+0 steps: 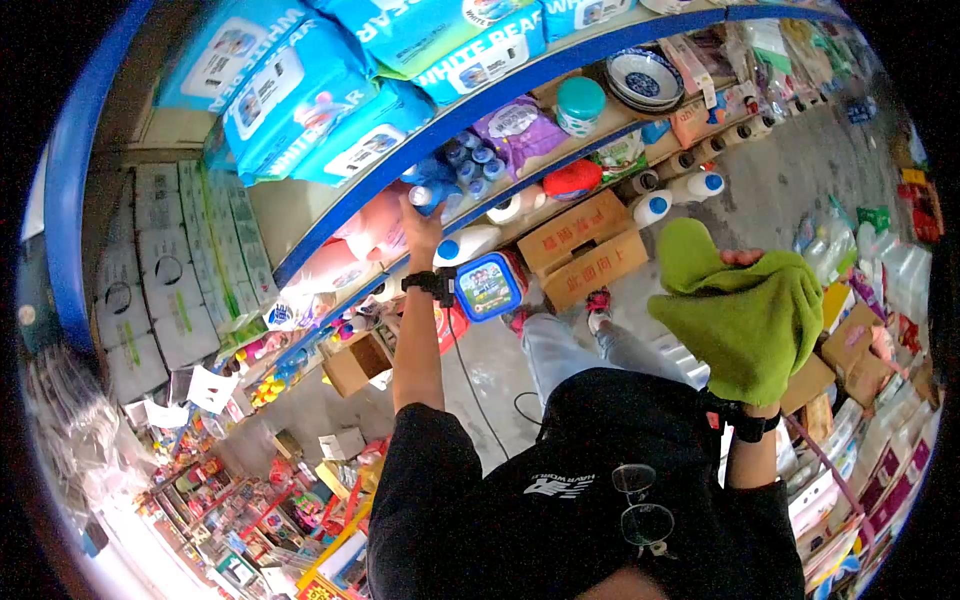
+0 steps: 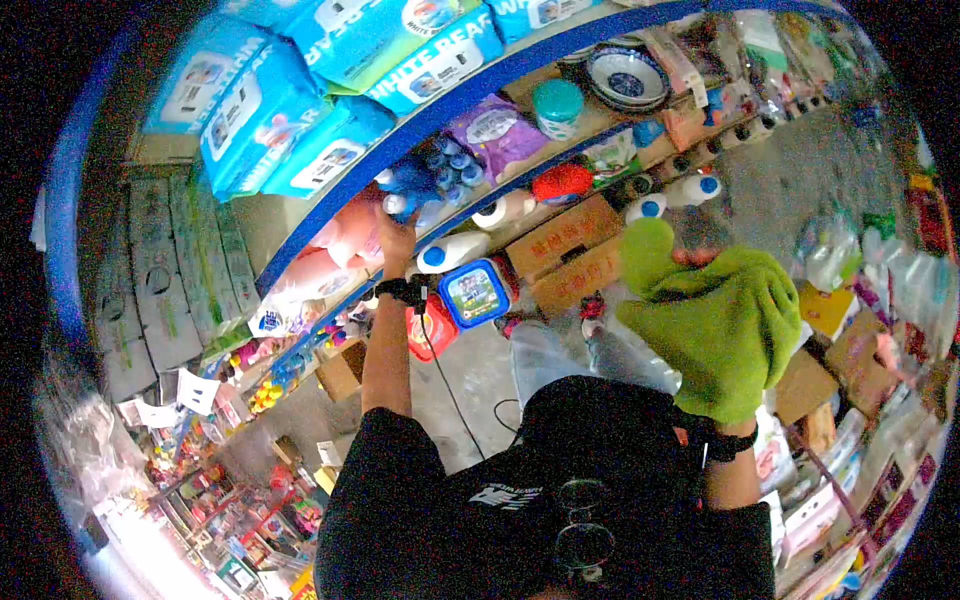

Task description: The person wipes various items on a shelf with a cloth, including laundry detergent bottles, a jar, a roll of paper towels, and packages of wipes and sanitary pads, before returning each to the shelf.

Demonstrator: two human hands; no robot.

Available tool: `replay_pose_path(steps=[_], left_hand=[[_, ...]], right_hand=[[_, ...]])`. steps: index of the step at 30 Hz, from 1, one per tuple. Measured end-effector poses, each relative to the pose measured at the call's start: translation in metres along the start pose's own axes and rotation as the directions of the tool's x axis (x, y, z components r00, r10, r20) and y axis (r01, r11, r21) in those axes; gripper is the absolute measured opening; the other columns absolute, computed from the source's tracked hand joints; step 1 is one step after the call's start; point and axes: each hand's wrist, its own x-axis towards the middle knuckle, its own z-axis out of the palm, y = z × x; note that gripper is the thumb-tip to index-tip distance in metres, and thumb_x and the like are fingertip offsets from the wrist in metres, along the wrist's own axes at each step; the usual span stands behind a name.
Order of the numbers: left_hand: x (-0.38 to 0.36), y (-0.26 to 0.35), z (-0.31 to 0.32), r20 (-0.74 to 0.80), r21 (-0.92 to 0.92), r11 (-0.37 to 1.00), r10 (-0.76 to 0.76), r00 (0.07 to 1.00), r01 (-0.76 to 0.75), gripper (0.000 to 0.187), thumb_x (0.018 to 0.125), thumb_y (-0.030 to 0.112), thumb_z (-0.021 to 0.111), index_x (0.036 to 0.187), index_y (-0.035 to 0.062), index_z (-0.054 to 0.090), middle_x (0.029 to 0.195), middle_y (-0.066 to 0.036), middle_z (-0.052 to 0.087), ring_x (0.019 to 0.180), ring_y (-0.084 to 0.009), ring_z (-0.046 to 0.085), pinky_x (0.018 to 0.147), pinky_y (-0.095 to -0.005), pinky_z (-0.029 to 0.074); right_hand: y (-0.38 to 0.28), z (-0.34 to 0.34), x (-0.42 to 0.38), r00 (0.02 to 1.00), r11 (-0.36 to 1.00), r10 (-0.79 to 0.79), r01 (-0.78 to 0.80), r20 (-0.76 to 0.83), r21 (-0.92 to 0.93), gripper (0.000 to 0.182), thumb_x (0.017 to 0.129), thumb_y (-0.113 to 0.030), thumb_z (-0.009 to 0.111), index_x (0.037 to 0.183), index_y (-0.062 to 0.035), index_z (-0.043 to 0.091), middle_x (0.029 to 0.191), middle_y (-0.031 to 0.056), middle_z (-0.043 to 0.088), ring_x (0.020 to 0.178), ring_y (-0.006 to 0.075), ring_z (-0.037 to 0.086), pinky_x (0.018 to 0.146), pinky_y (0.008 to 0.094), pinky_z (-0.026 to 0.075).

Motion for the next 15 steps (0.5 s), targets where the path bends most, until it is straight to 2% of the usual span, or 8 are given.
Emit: replay_pose_path(steps=[2,3,5,6,8,9,11,15], left_hand=[[0.003,-0.022,0.005,0.039,0.050,0.998,0.028,0.999,-0.030,0.055,0.066,0.005,0.075,0.112,0.0013,0.045,0.101,-0.018,0.058,0.095,-0.0344,0.057,0.084,-0.0399,0.045],[0.003,-0.032,0.006,0.071,0.105,0.993,0.050,0.996,-0.057,0.056,0.066,0.004,0.075,0.114,0.0015,0.045,0.102,-0.018,0.058,0.097,-0.0344,0.056,0.085,-0.0396,0.044],[0.008,-0.045,0.009,0.049,0.129,0.988,0.081,0.996,-0.087,0.061,0.063,0.003,0.075,0.117,0.0012,0.046,0.107,-0.019,0.056,0.101,-0.0349,0.054,0.087,-0.0401,0.043],[0.011,-0.050,0.011,0.041,0.174,0.984,0.036,0.999,-0.042,0.062,0.062,0.003,0.075,0.117,0.0005,0.046,0.108,-0.019,0.056,0.102,-0.0352,0.054,0.088,-0.0402,0.042],[0.012,-0.036,0.005,0.051,0.241,0.970,0.016,0.999,-0.028,0.057,0.065,0.004,0.072,0.115,-0.0016,0.045,0.107,-0.021,0.054,0.101,-0.0394,0.052,0.086,-0.0418,0.043],[0.009,-0.028,0.003,0.053,0.244,0.969,0.017,0.998,-0.029,0.057,0.065,0.004,0.072,0.115,-0.0016,0.045,0.107,-0.021,0.054,0.101,-0.0394,0.052,0.086,-0.0418,0.043],[0.000,-0.002,0.004,-0.077,0.406,0.897,0.224,0.972,-0.174,0.046,0.070,0.003,0.064,0.111,-0.0034,0.046,0.105,-0.023,0.052,0.096,-0.0429,0.050,0.084,-0.0439,0.043],[-0.025,0.053,0.017,-0.121,0.527,0.831,0.280,0.952,-0.178,0.036,0.072,0.001,0.056,0.107,-0.0049,0.047,0.103,-0.024,0.049,0.094,-0.0434,0.049,0.082,-0.0457,0.042]], right_hand=[[-0.003,0.004,0.001,0.995,0.996,0.074,-0.071,-0.060,0.058,0.063,0.049,-0.014,0.084,0.104,-0.0078,0.055,0.098,0.0030,0.061,0.091,0.0154,0.056,0.083,0.0256,0.044],[-0.004,0.004,0.001,0.995,0.995,0.079,-0.076,-0.063,0.057,0.063,0.049,-0.014,0.084,0.104,-0.0078,0.055,0.098,0.0030,0.061,0.091,0.0154,0.056,0.083,0.0256,0.044],[-0.008,0.003,0.003,0.985,0.907,-0.174,0.153,-0.019,-0.393,0.063,0.049,-0.014,0.085,0.105,-0.0071,0.056,0.096,0.0029,0.061,0.089,0.0147,0.056,0.080,0.0259,0.045],[-0.014,0.001,0.004,0.985,0.908,-0.173,0.151,-0.020,-0.391,0.063,0.049,-0.014,0.085,0.105,-0.0071,0.056,0.096,0.0029,0.061,0.089,0.0147,0.056,0.080,0.0259,0.045],[-0.024,-0.002,0.005,0.962,0.793,-0.212,0.271,0.169,-0.545,0.063,0.063,-0.014,0.079,0.119,-0.0061,0.051,0.108,0.0059,0.060,0.099,0.0166,0.056,0.087,0.0282,0.045],[-0.025,-0.005,0.005,0.958,0.781,-0.210,0.284,0.195,-0.556,0.063,0.064,-0.014,0.079,0.119,-0.0061,0.051,0.109,0.0060,0.060,0.100,0.0166,0.055,0.087,0.0284,0.045],[-0.022,-0.007,0.002,0.958,0.787,-0.198,0.283,0.209,-0.548,0.063,0.064,-0.013,0.078,0.120,-0.0060,0.050,0.110,0.0061,0.059,0.100,0.0168,0.055,0.088,0.0286,0.044],[-0.006,-0.015,-0.002,0.975,0.851,-0.154,0.214,0.161,-0.480,0.063,0.066,-0.012,0.077,0.121,-0.0057,0.049,0.112,0.0064,0.058,0.102,0.0171,0.054,0.089,0.0291,0.044]])
